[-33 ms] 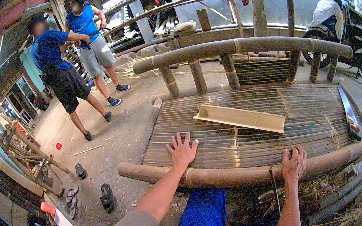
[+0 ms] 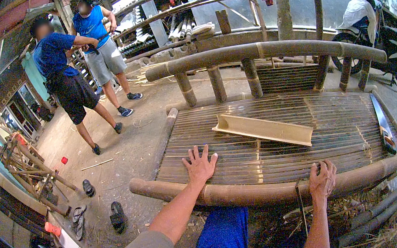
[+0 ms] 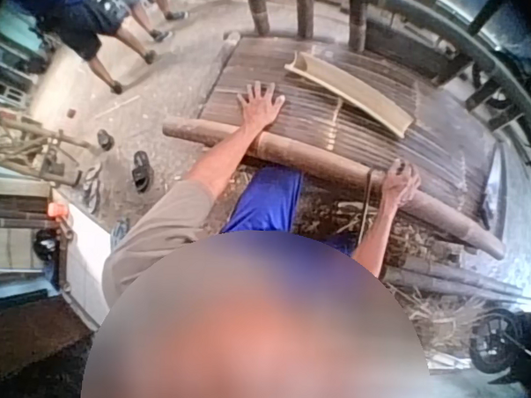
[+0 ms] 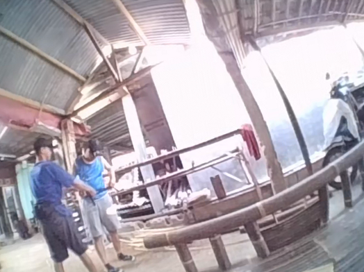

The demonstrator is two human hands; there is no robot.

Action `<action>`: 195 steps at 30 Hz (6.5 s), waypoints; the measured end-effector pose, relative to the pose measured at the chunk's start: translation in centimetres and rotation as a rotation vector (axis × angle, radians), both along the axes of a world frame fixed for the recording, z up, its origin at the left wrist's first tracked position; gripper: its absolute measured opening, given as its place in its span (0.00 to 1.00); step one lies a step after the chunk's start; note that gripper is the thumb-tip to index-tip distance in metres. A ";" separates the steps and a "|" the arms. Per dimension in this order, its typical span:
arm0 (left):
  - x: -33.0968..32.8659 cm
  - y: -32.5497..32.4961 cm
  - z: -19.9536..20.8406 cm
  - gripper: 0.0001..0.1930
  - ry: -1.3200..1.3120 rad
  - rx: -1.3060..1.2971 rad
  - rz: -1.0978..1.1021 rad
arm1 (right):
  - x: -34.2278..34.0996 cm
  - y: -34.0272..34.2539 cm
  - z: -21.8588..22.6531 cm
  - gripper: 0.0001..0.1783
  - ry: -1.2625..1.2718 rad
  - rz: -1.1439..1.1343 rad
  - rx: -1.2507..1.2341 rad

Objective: The person uses a knife to shave and shape thin bamboo strips, then inserts them into slots on a bamboo bench frame. The person repeats this process for multiple strips, fitting each one into the bench structure.

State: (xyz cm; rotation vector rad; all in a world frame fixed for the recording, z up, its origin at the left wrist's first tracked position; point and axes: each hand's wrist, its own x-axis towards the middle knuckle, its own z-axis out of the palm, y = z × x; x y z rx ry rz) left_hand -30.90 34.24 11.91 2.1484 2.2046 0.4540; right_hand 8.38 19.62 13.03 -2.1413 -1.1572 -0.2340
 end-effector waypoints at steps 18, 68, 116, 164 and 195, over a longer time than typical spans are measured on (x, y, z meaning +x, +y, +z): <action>0.1 -0.4 1.0 0.35 -0.016 -0.069 0.000 | -0.3 -0.2 0.3 0.18 -0.029 -0.008 0.020; 0.1 -0.3 1.0 0.36 -0.017 -0.067 0.008 | -0.4 -0.3 0.6 0.18 -0.008 0.000 0.009; 0.2 -0.1 0.6 0.36 0.025 -0.055 0.022 | -0.3 -0.3 0.5 0.19 -0.016 -0.004 0.000; -3.4 5.5 -2.4 0.38 0.168 -0.116 0.021 | 1.5 -5.3 1.5 0.30 0.527 0.429 0.139; 6.1 -8.1 4.1 0.13 -0.103 0.557 -1.150 | -2.4 -39.3 -17.0 0.24 0.141 -0.357 -0.244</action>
